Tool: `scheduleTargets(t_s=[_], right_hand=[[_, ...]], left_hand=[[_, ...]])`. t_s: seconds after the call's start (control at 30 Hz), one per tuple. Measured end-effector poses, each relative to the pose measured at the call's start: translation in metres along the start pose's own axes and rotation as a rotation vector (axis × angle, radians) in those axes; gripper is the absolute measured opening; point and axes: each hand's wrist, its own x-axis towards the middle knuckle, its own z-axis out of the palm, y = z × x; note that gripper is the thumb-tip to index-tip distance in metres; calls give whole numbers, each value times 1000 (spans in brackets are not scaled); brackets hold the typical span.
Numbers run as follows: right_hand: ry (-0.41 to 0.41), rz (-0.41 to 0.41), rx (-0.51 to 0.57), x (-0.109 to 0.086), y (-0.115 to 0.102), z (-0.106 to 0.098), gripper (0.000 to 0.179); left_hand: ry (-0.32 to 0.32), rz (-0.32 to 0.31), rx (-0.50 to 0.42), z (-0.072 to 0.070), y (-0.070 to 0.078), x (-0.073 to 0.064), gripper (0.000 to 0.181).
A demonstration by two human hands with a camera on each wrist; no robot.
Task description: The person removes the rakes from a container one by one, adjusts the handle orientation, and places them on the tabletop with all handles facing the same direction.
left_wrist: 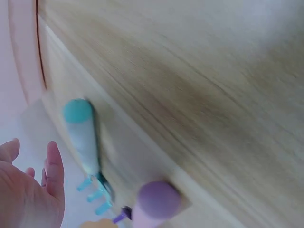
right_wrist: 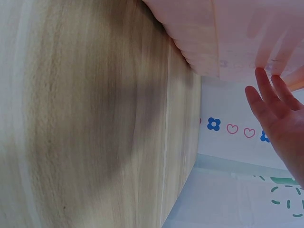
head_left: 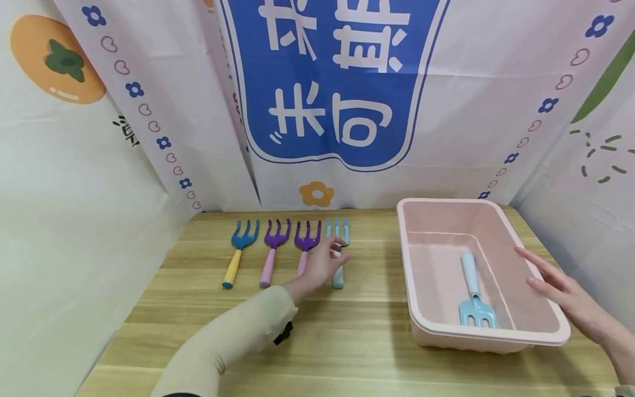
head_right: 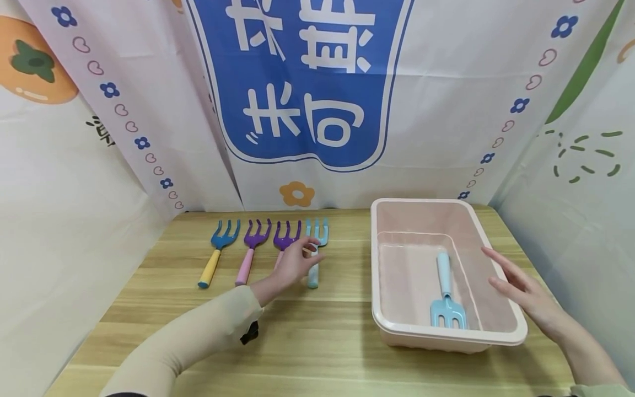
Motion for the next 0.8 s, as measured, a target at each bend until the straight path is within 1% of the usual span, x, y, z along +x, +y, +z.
scheduleTargets(t_s=[0.1, 0.27, 0.37, 0.5, 0.6, 0.7, 0.8], right_hand=[[-4, 10, 11, 0, 1, -1, 58], [-8, 11, 15, 0, 0, -1, 58], [-9, 5, 14, 0, 0, -1, 58], [-4, 1, 6, 0, 0, -1, 58], [-3, -1, 4, 0, 0, -1, 58], [-1, -4, -2, 0, 0, -1, 58], [2, -6, -7, -1, 0, -1, 58]], left_hand=[[-39, 37, 0, -2, 12, -7, 36], [-101, 99, -57, -2, 31, -14, 36], [-120, 119, -106, -1, 42, -15, 34], [-139, 148, -160, -2, 59, -12, 33], [-144, 210, -153, -6, 74, -8, 34], [-129, 304, -106, -13, 90, -1, 36], [-131, 377, -72, -21, 106, 7, 36]])
